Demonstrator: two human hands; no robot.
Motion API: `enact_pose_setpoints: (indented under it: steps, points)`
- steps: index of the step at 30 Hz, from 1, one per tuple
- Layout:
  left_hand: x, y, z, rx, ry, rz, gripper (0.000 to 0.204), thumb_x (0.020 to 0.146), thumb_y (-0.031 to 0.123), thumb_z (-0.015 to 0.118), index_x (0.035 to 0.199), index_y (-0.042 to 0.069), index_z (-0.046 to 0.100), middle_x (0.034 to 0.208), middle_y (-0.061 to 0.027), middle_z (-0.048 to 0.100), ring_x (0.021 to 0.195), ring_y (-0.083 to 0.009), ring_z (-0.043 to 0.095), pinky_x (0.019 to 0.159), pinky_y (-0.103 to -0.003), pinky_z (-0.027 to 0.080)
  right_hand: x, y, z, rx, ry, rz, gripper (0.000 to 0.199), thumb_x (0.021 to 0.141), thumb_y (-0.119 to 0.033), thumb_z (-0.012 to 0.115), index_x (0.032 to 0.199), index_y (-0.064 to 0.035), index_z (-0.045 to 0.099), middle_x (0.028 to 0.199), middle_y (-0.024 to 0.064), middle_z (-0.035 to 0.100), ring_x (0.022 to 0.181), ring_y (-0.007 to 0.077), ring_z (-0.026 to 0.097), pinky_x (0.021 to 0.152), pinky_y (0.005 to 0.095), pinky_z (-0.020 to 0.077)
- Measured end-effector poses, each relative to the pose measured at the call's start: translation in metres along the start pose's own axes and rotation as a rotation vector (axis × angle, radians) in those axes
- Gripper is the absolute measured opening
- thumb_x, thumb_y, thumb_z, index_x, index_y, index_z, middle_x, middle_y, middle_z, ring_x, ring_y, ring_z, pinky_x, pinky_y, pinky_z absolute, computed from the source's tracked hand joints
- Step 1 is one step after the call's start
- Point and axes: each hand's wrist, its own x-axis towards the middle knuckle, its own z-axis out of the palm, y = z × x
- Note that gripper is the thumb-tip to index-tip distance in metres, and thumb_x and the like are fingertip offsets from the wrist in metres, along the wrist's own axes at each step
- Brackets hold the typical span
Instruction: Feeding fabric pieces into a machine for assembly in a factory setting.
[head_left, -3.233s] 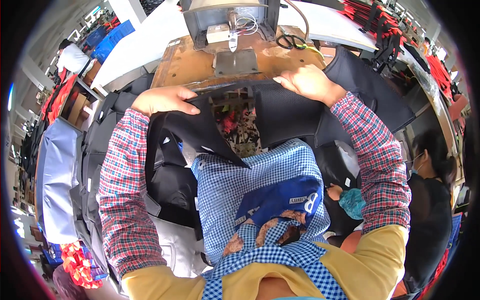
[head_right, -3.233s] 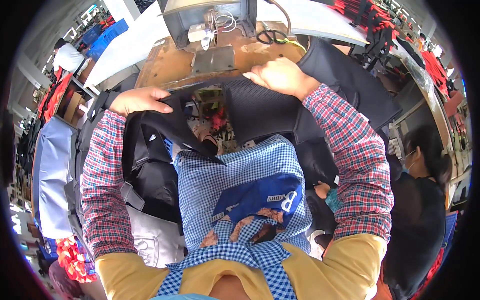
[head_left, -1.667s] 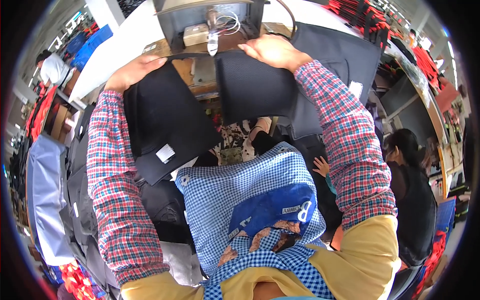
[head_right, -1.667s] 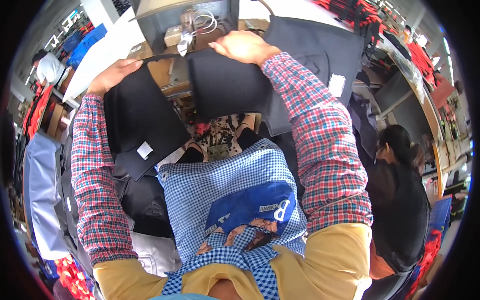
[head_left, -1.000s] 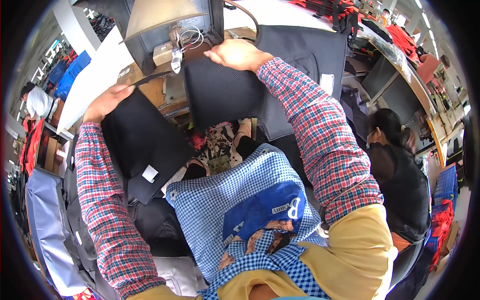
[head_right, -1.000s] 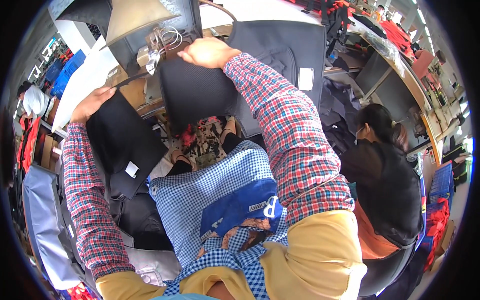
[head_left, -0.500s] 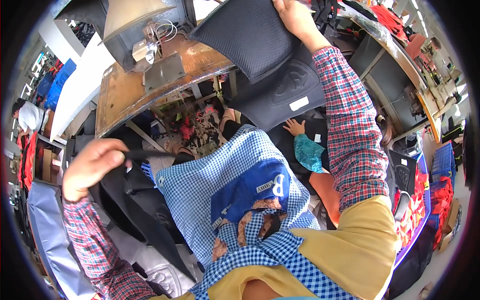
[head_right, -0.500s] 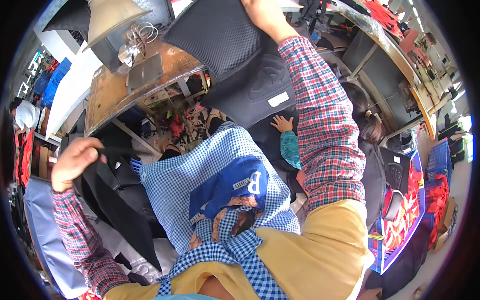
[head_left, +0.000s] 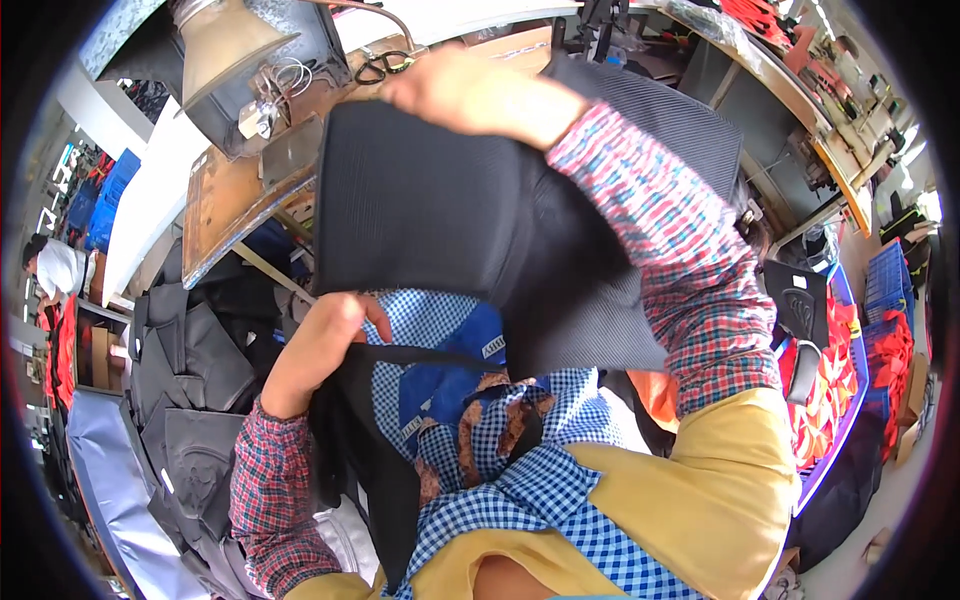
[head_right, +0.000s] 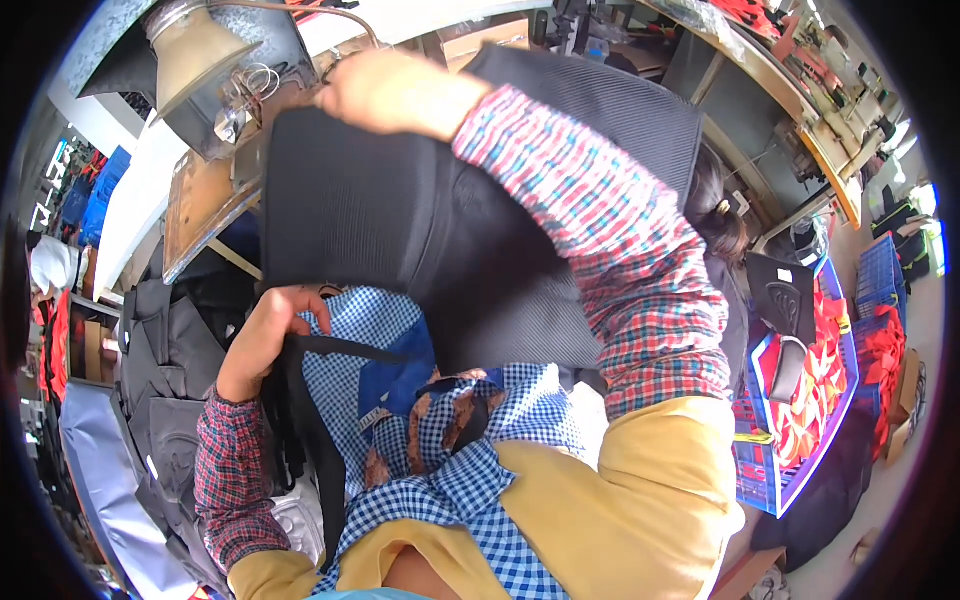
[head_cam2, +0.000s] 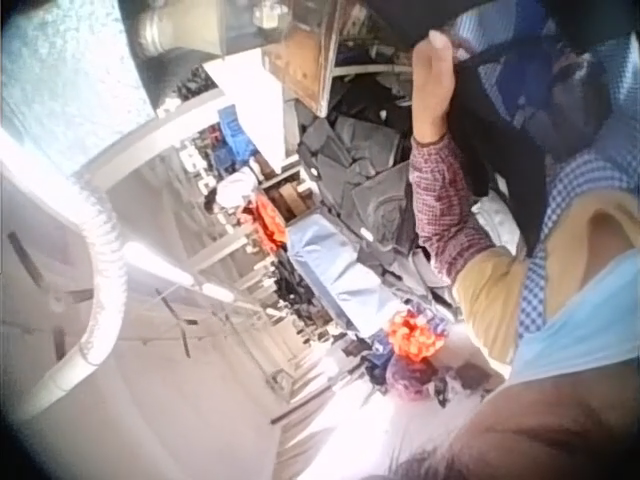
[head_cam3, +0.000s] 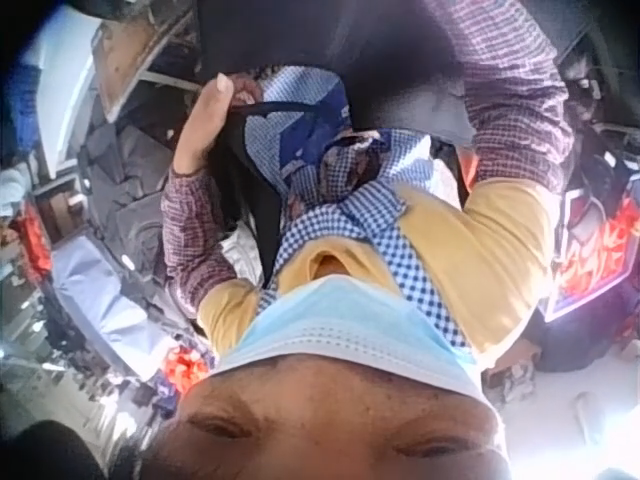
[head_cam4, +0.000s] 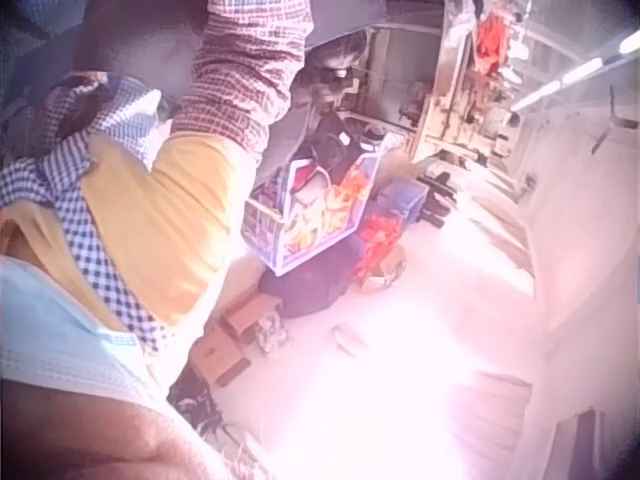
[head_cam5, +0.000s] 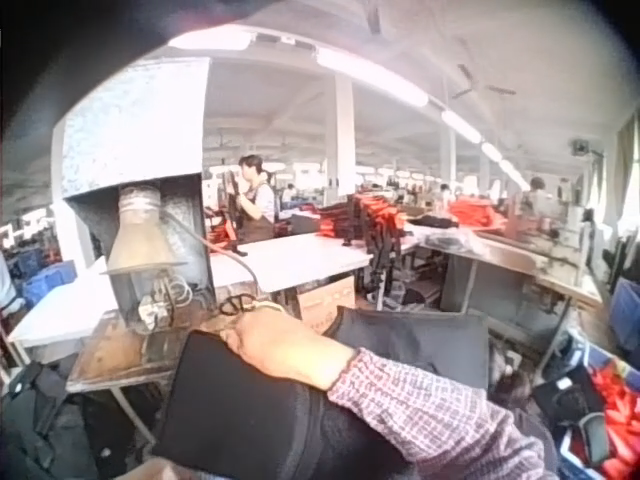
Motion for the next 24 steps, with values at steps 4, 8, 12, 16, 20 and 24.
enact_pose_setpoints:
  steps: [4,8,12,16,20,24]
  points:
    - [-0.019,-0.011,0.013,-0.216,0.161,-0.57,0.06,0.099,0.05,0.044,0.065,0.003,0.06,0.057,-0.0002,0.055,0.047,-0.0053,0.046,0.047,-0.02,0.035,-0.021,0.005,0.097,0.203,0.024,0.035,0.043,0.096,-0.038,0.048,0.089,0.0004,0.067,0.076,0.0227,0.065,0.078,0.0396,0.065,0.073,0.0477,0.052]
    - [-0.053,-0.057,0.026,-0.162,0.322,-0.714,0.055,0.096,0.046,0.054,0.06,0.005,0.057,0.052,0.0004,0.052,0.045,-0.0065,0.045,0.046,-0.021,0.034,-0.066,-0.031,0.176,0.219,0.244,0.088,0.032,0.089,-0.033,0.06,0.107,-0.0059,0.062,0.099,0.0142,0.068,0.096,0.0307,0.065,0.087,0.0434,0.0488]
    - [-0.073,-0.078,0.036,-0.09,0.334,-0.859,0.057,0.097,0.044,0.054,0.055,0.006,0.055,0.05,0.0021,0.048,0.047,-0.006,0.043,0.048,-0.023,0.031,-0.14,-0.04,0.238,0.028,0.266,0.131,0.047,0.09,-0.036,0.058,0.123,-0.003,0.056,0.133,0.0158,0.051,0.127,0.0325,0.045,0.102,0.0519,0.0342]
    - [-0.082,-0.091,0.041,0.016,0.311,-0.879,0.058,0.097,0.045,0.054,0.054,0.006,0.054,0.049,0.0028,0.046,0.048,-0.0061,0.042,0.048,-0.023,0.03,-0.199,-0.026,0.24,-0.072,0.06,0.144,0.053,0.093,-0.04,0.054,0.131,-0.0033,0.052,0.141,0.0139,0.046,0.136,0.0336,0.037,0.109,0.0574,0.0261]
    - [-0.08,-0.089,0.042,0.081,0.299,-0.902,0.059,0.097,0.046,0.053,0.054,0.006,0.053,0.049,0.0034,0.044,0.048,-0.0058,0.04,0.048,-0.024,0.029,-0.212,-0.016,0.23,-0.035,0.036,0.25,0.058,0.093,-0.042,0.052,0.136,-0.0033,0.048,0.146,0.0125,0.042,0.139,0.0326,0.033,0.111,0.0559,0.0245]
    - [-0.079,-0.087,0.046,0.097,0.326,-0.914,0.06,0.096,0.046,0.054,0.053,0.004,0.052,0.05,0.0029,0.045,0.05,-0.0067,0.041,0.051,-0.024,0.031,-0.209,-0.012,0.228,0.009,0.027,0.279,0.059,0.094,-0.045,0.05,0.137,-0.0041,0.048,0.146,0.0124,0.041,0.14,0.0324,0.031,0.111,0.0554,0.0253]
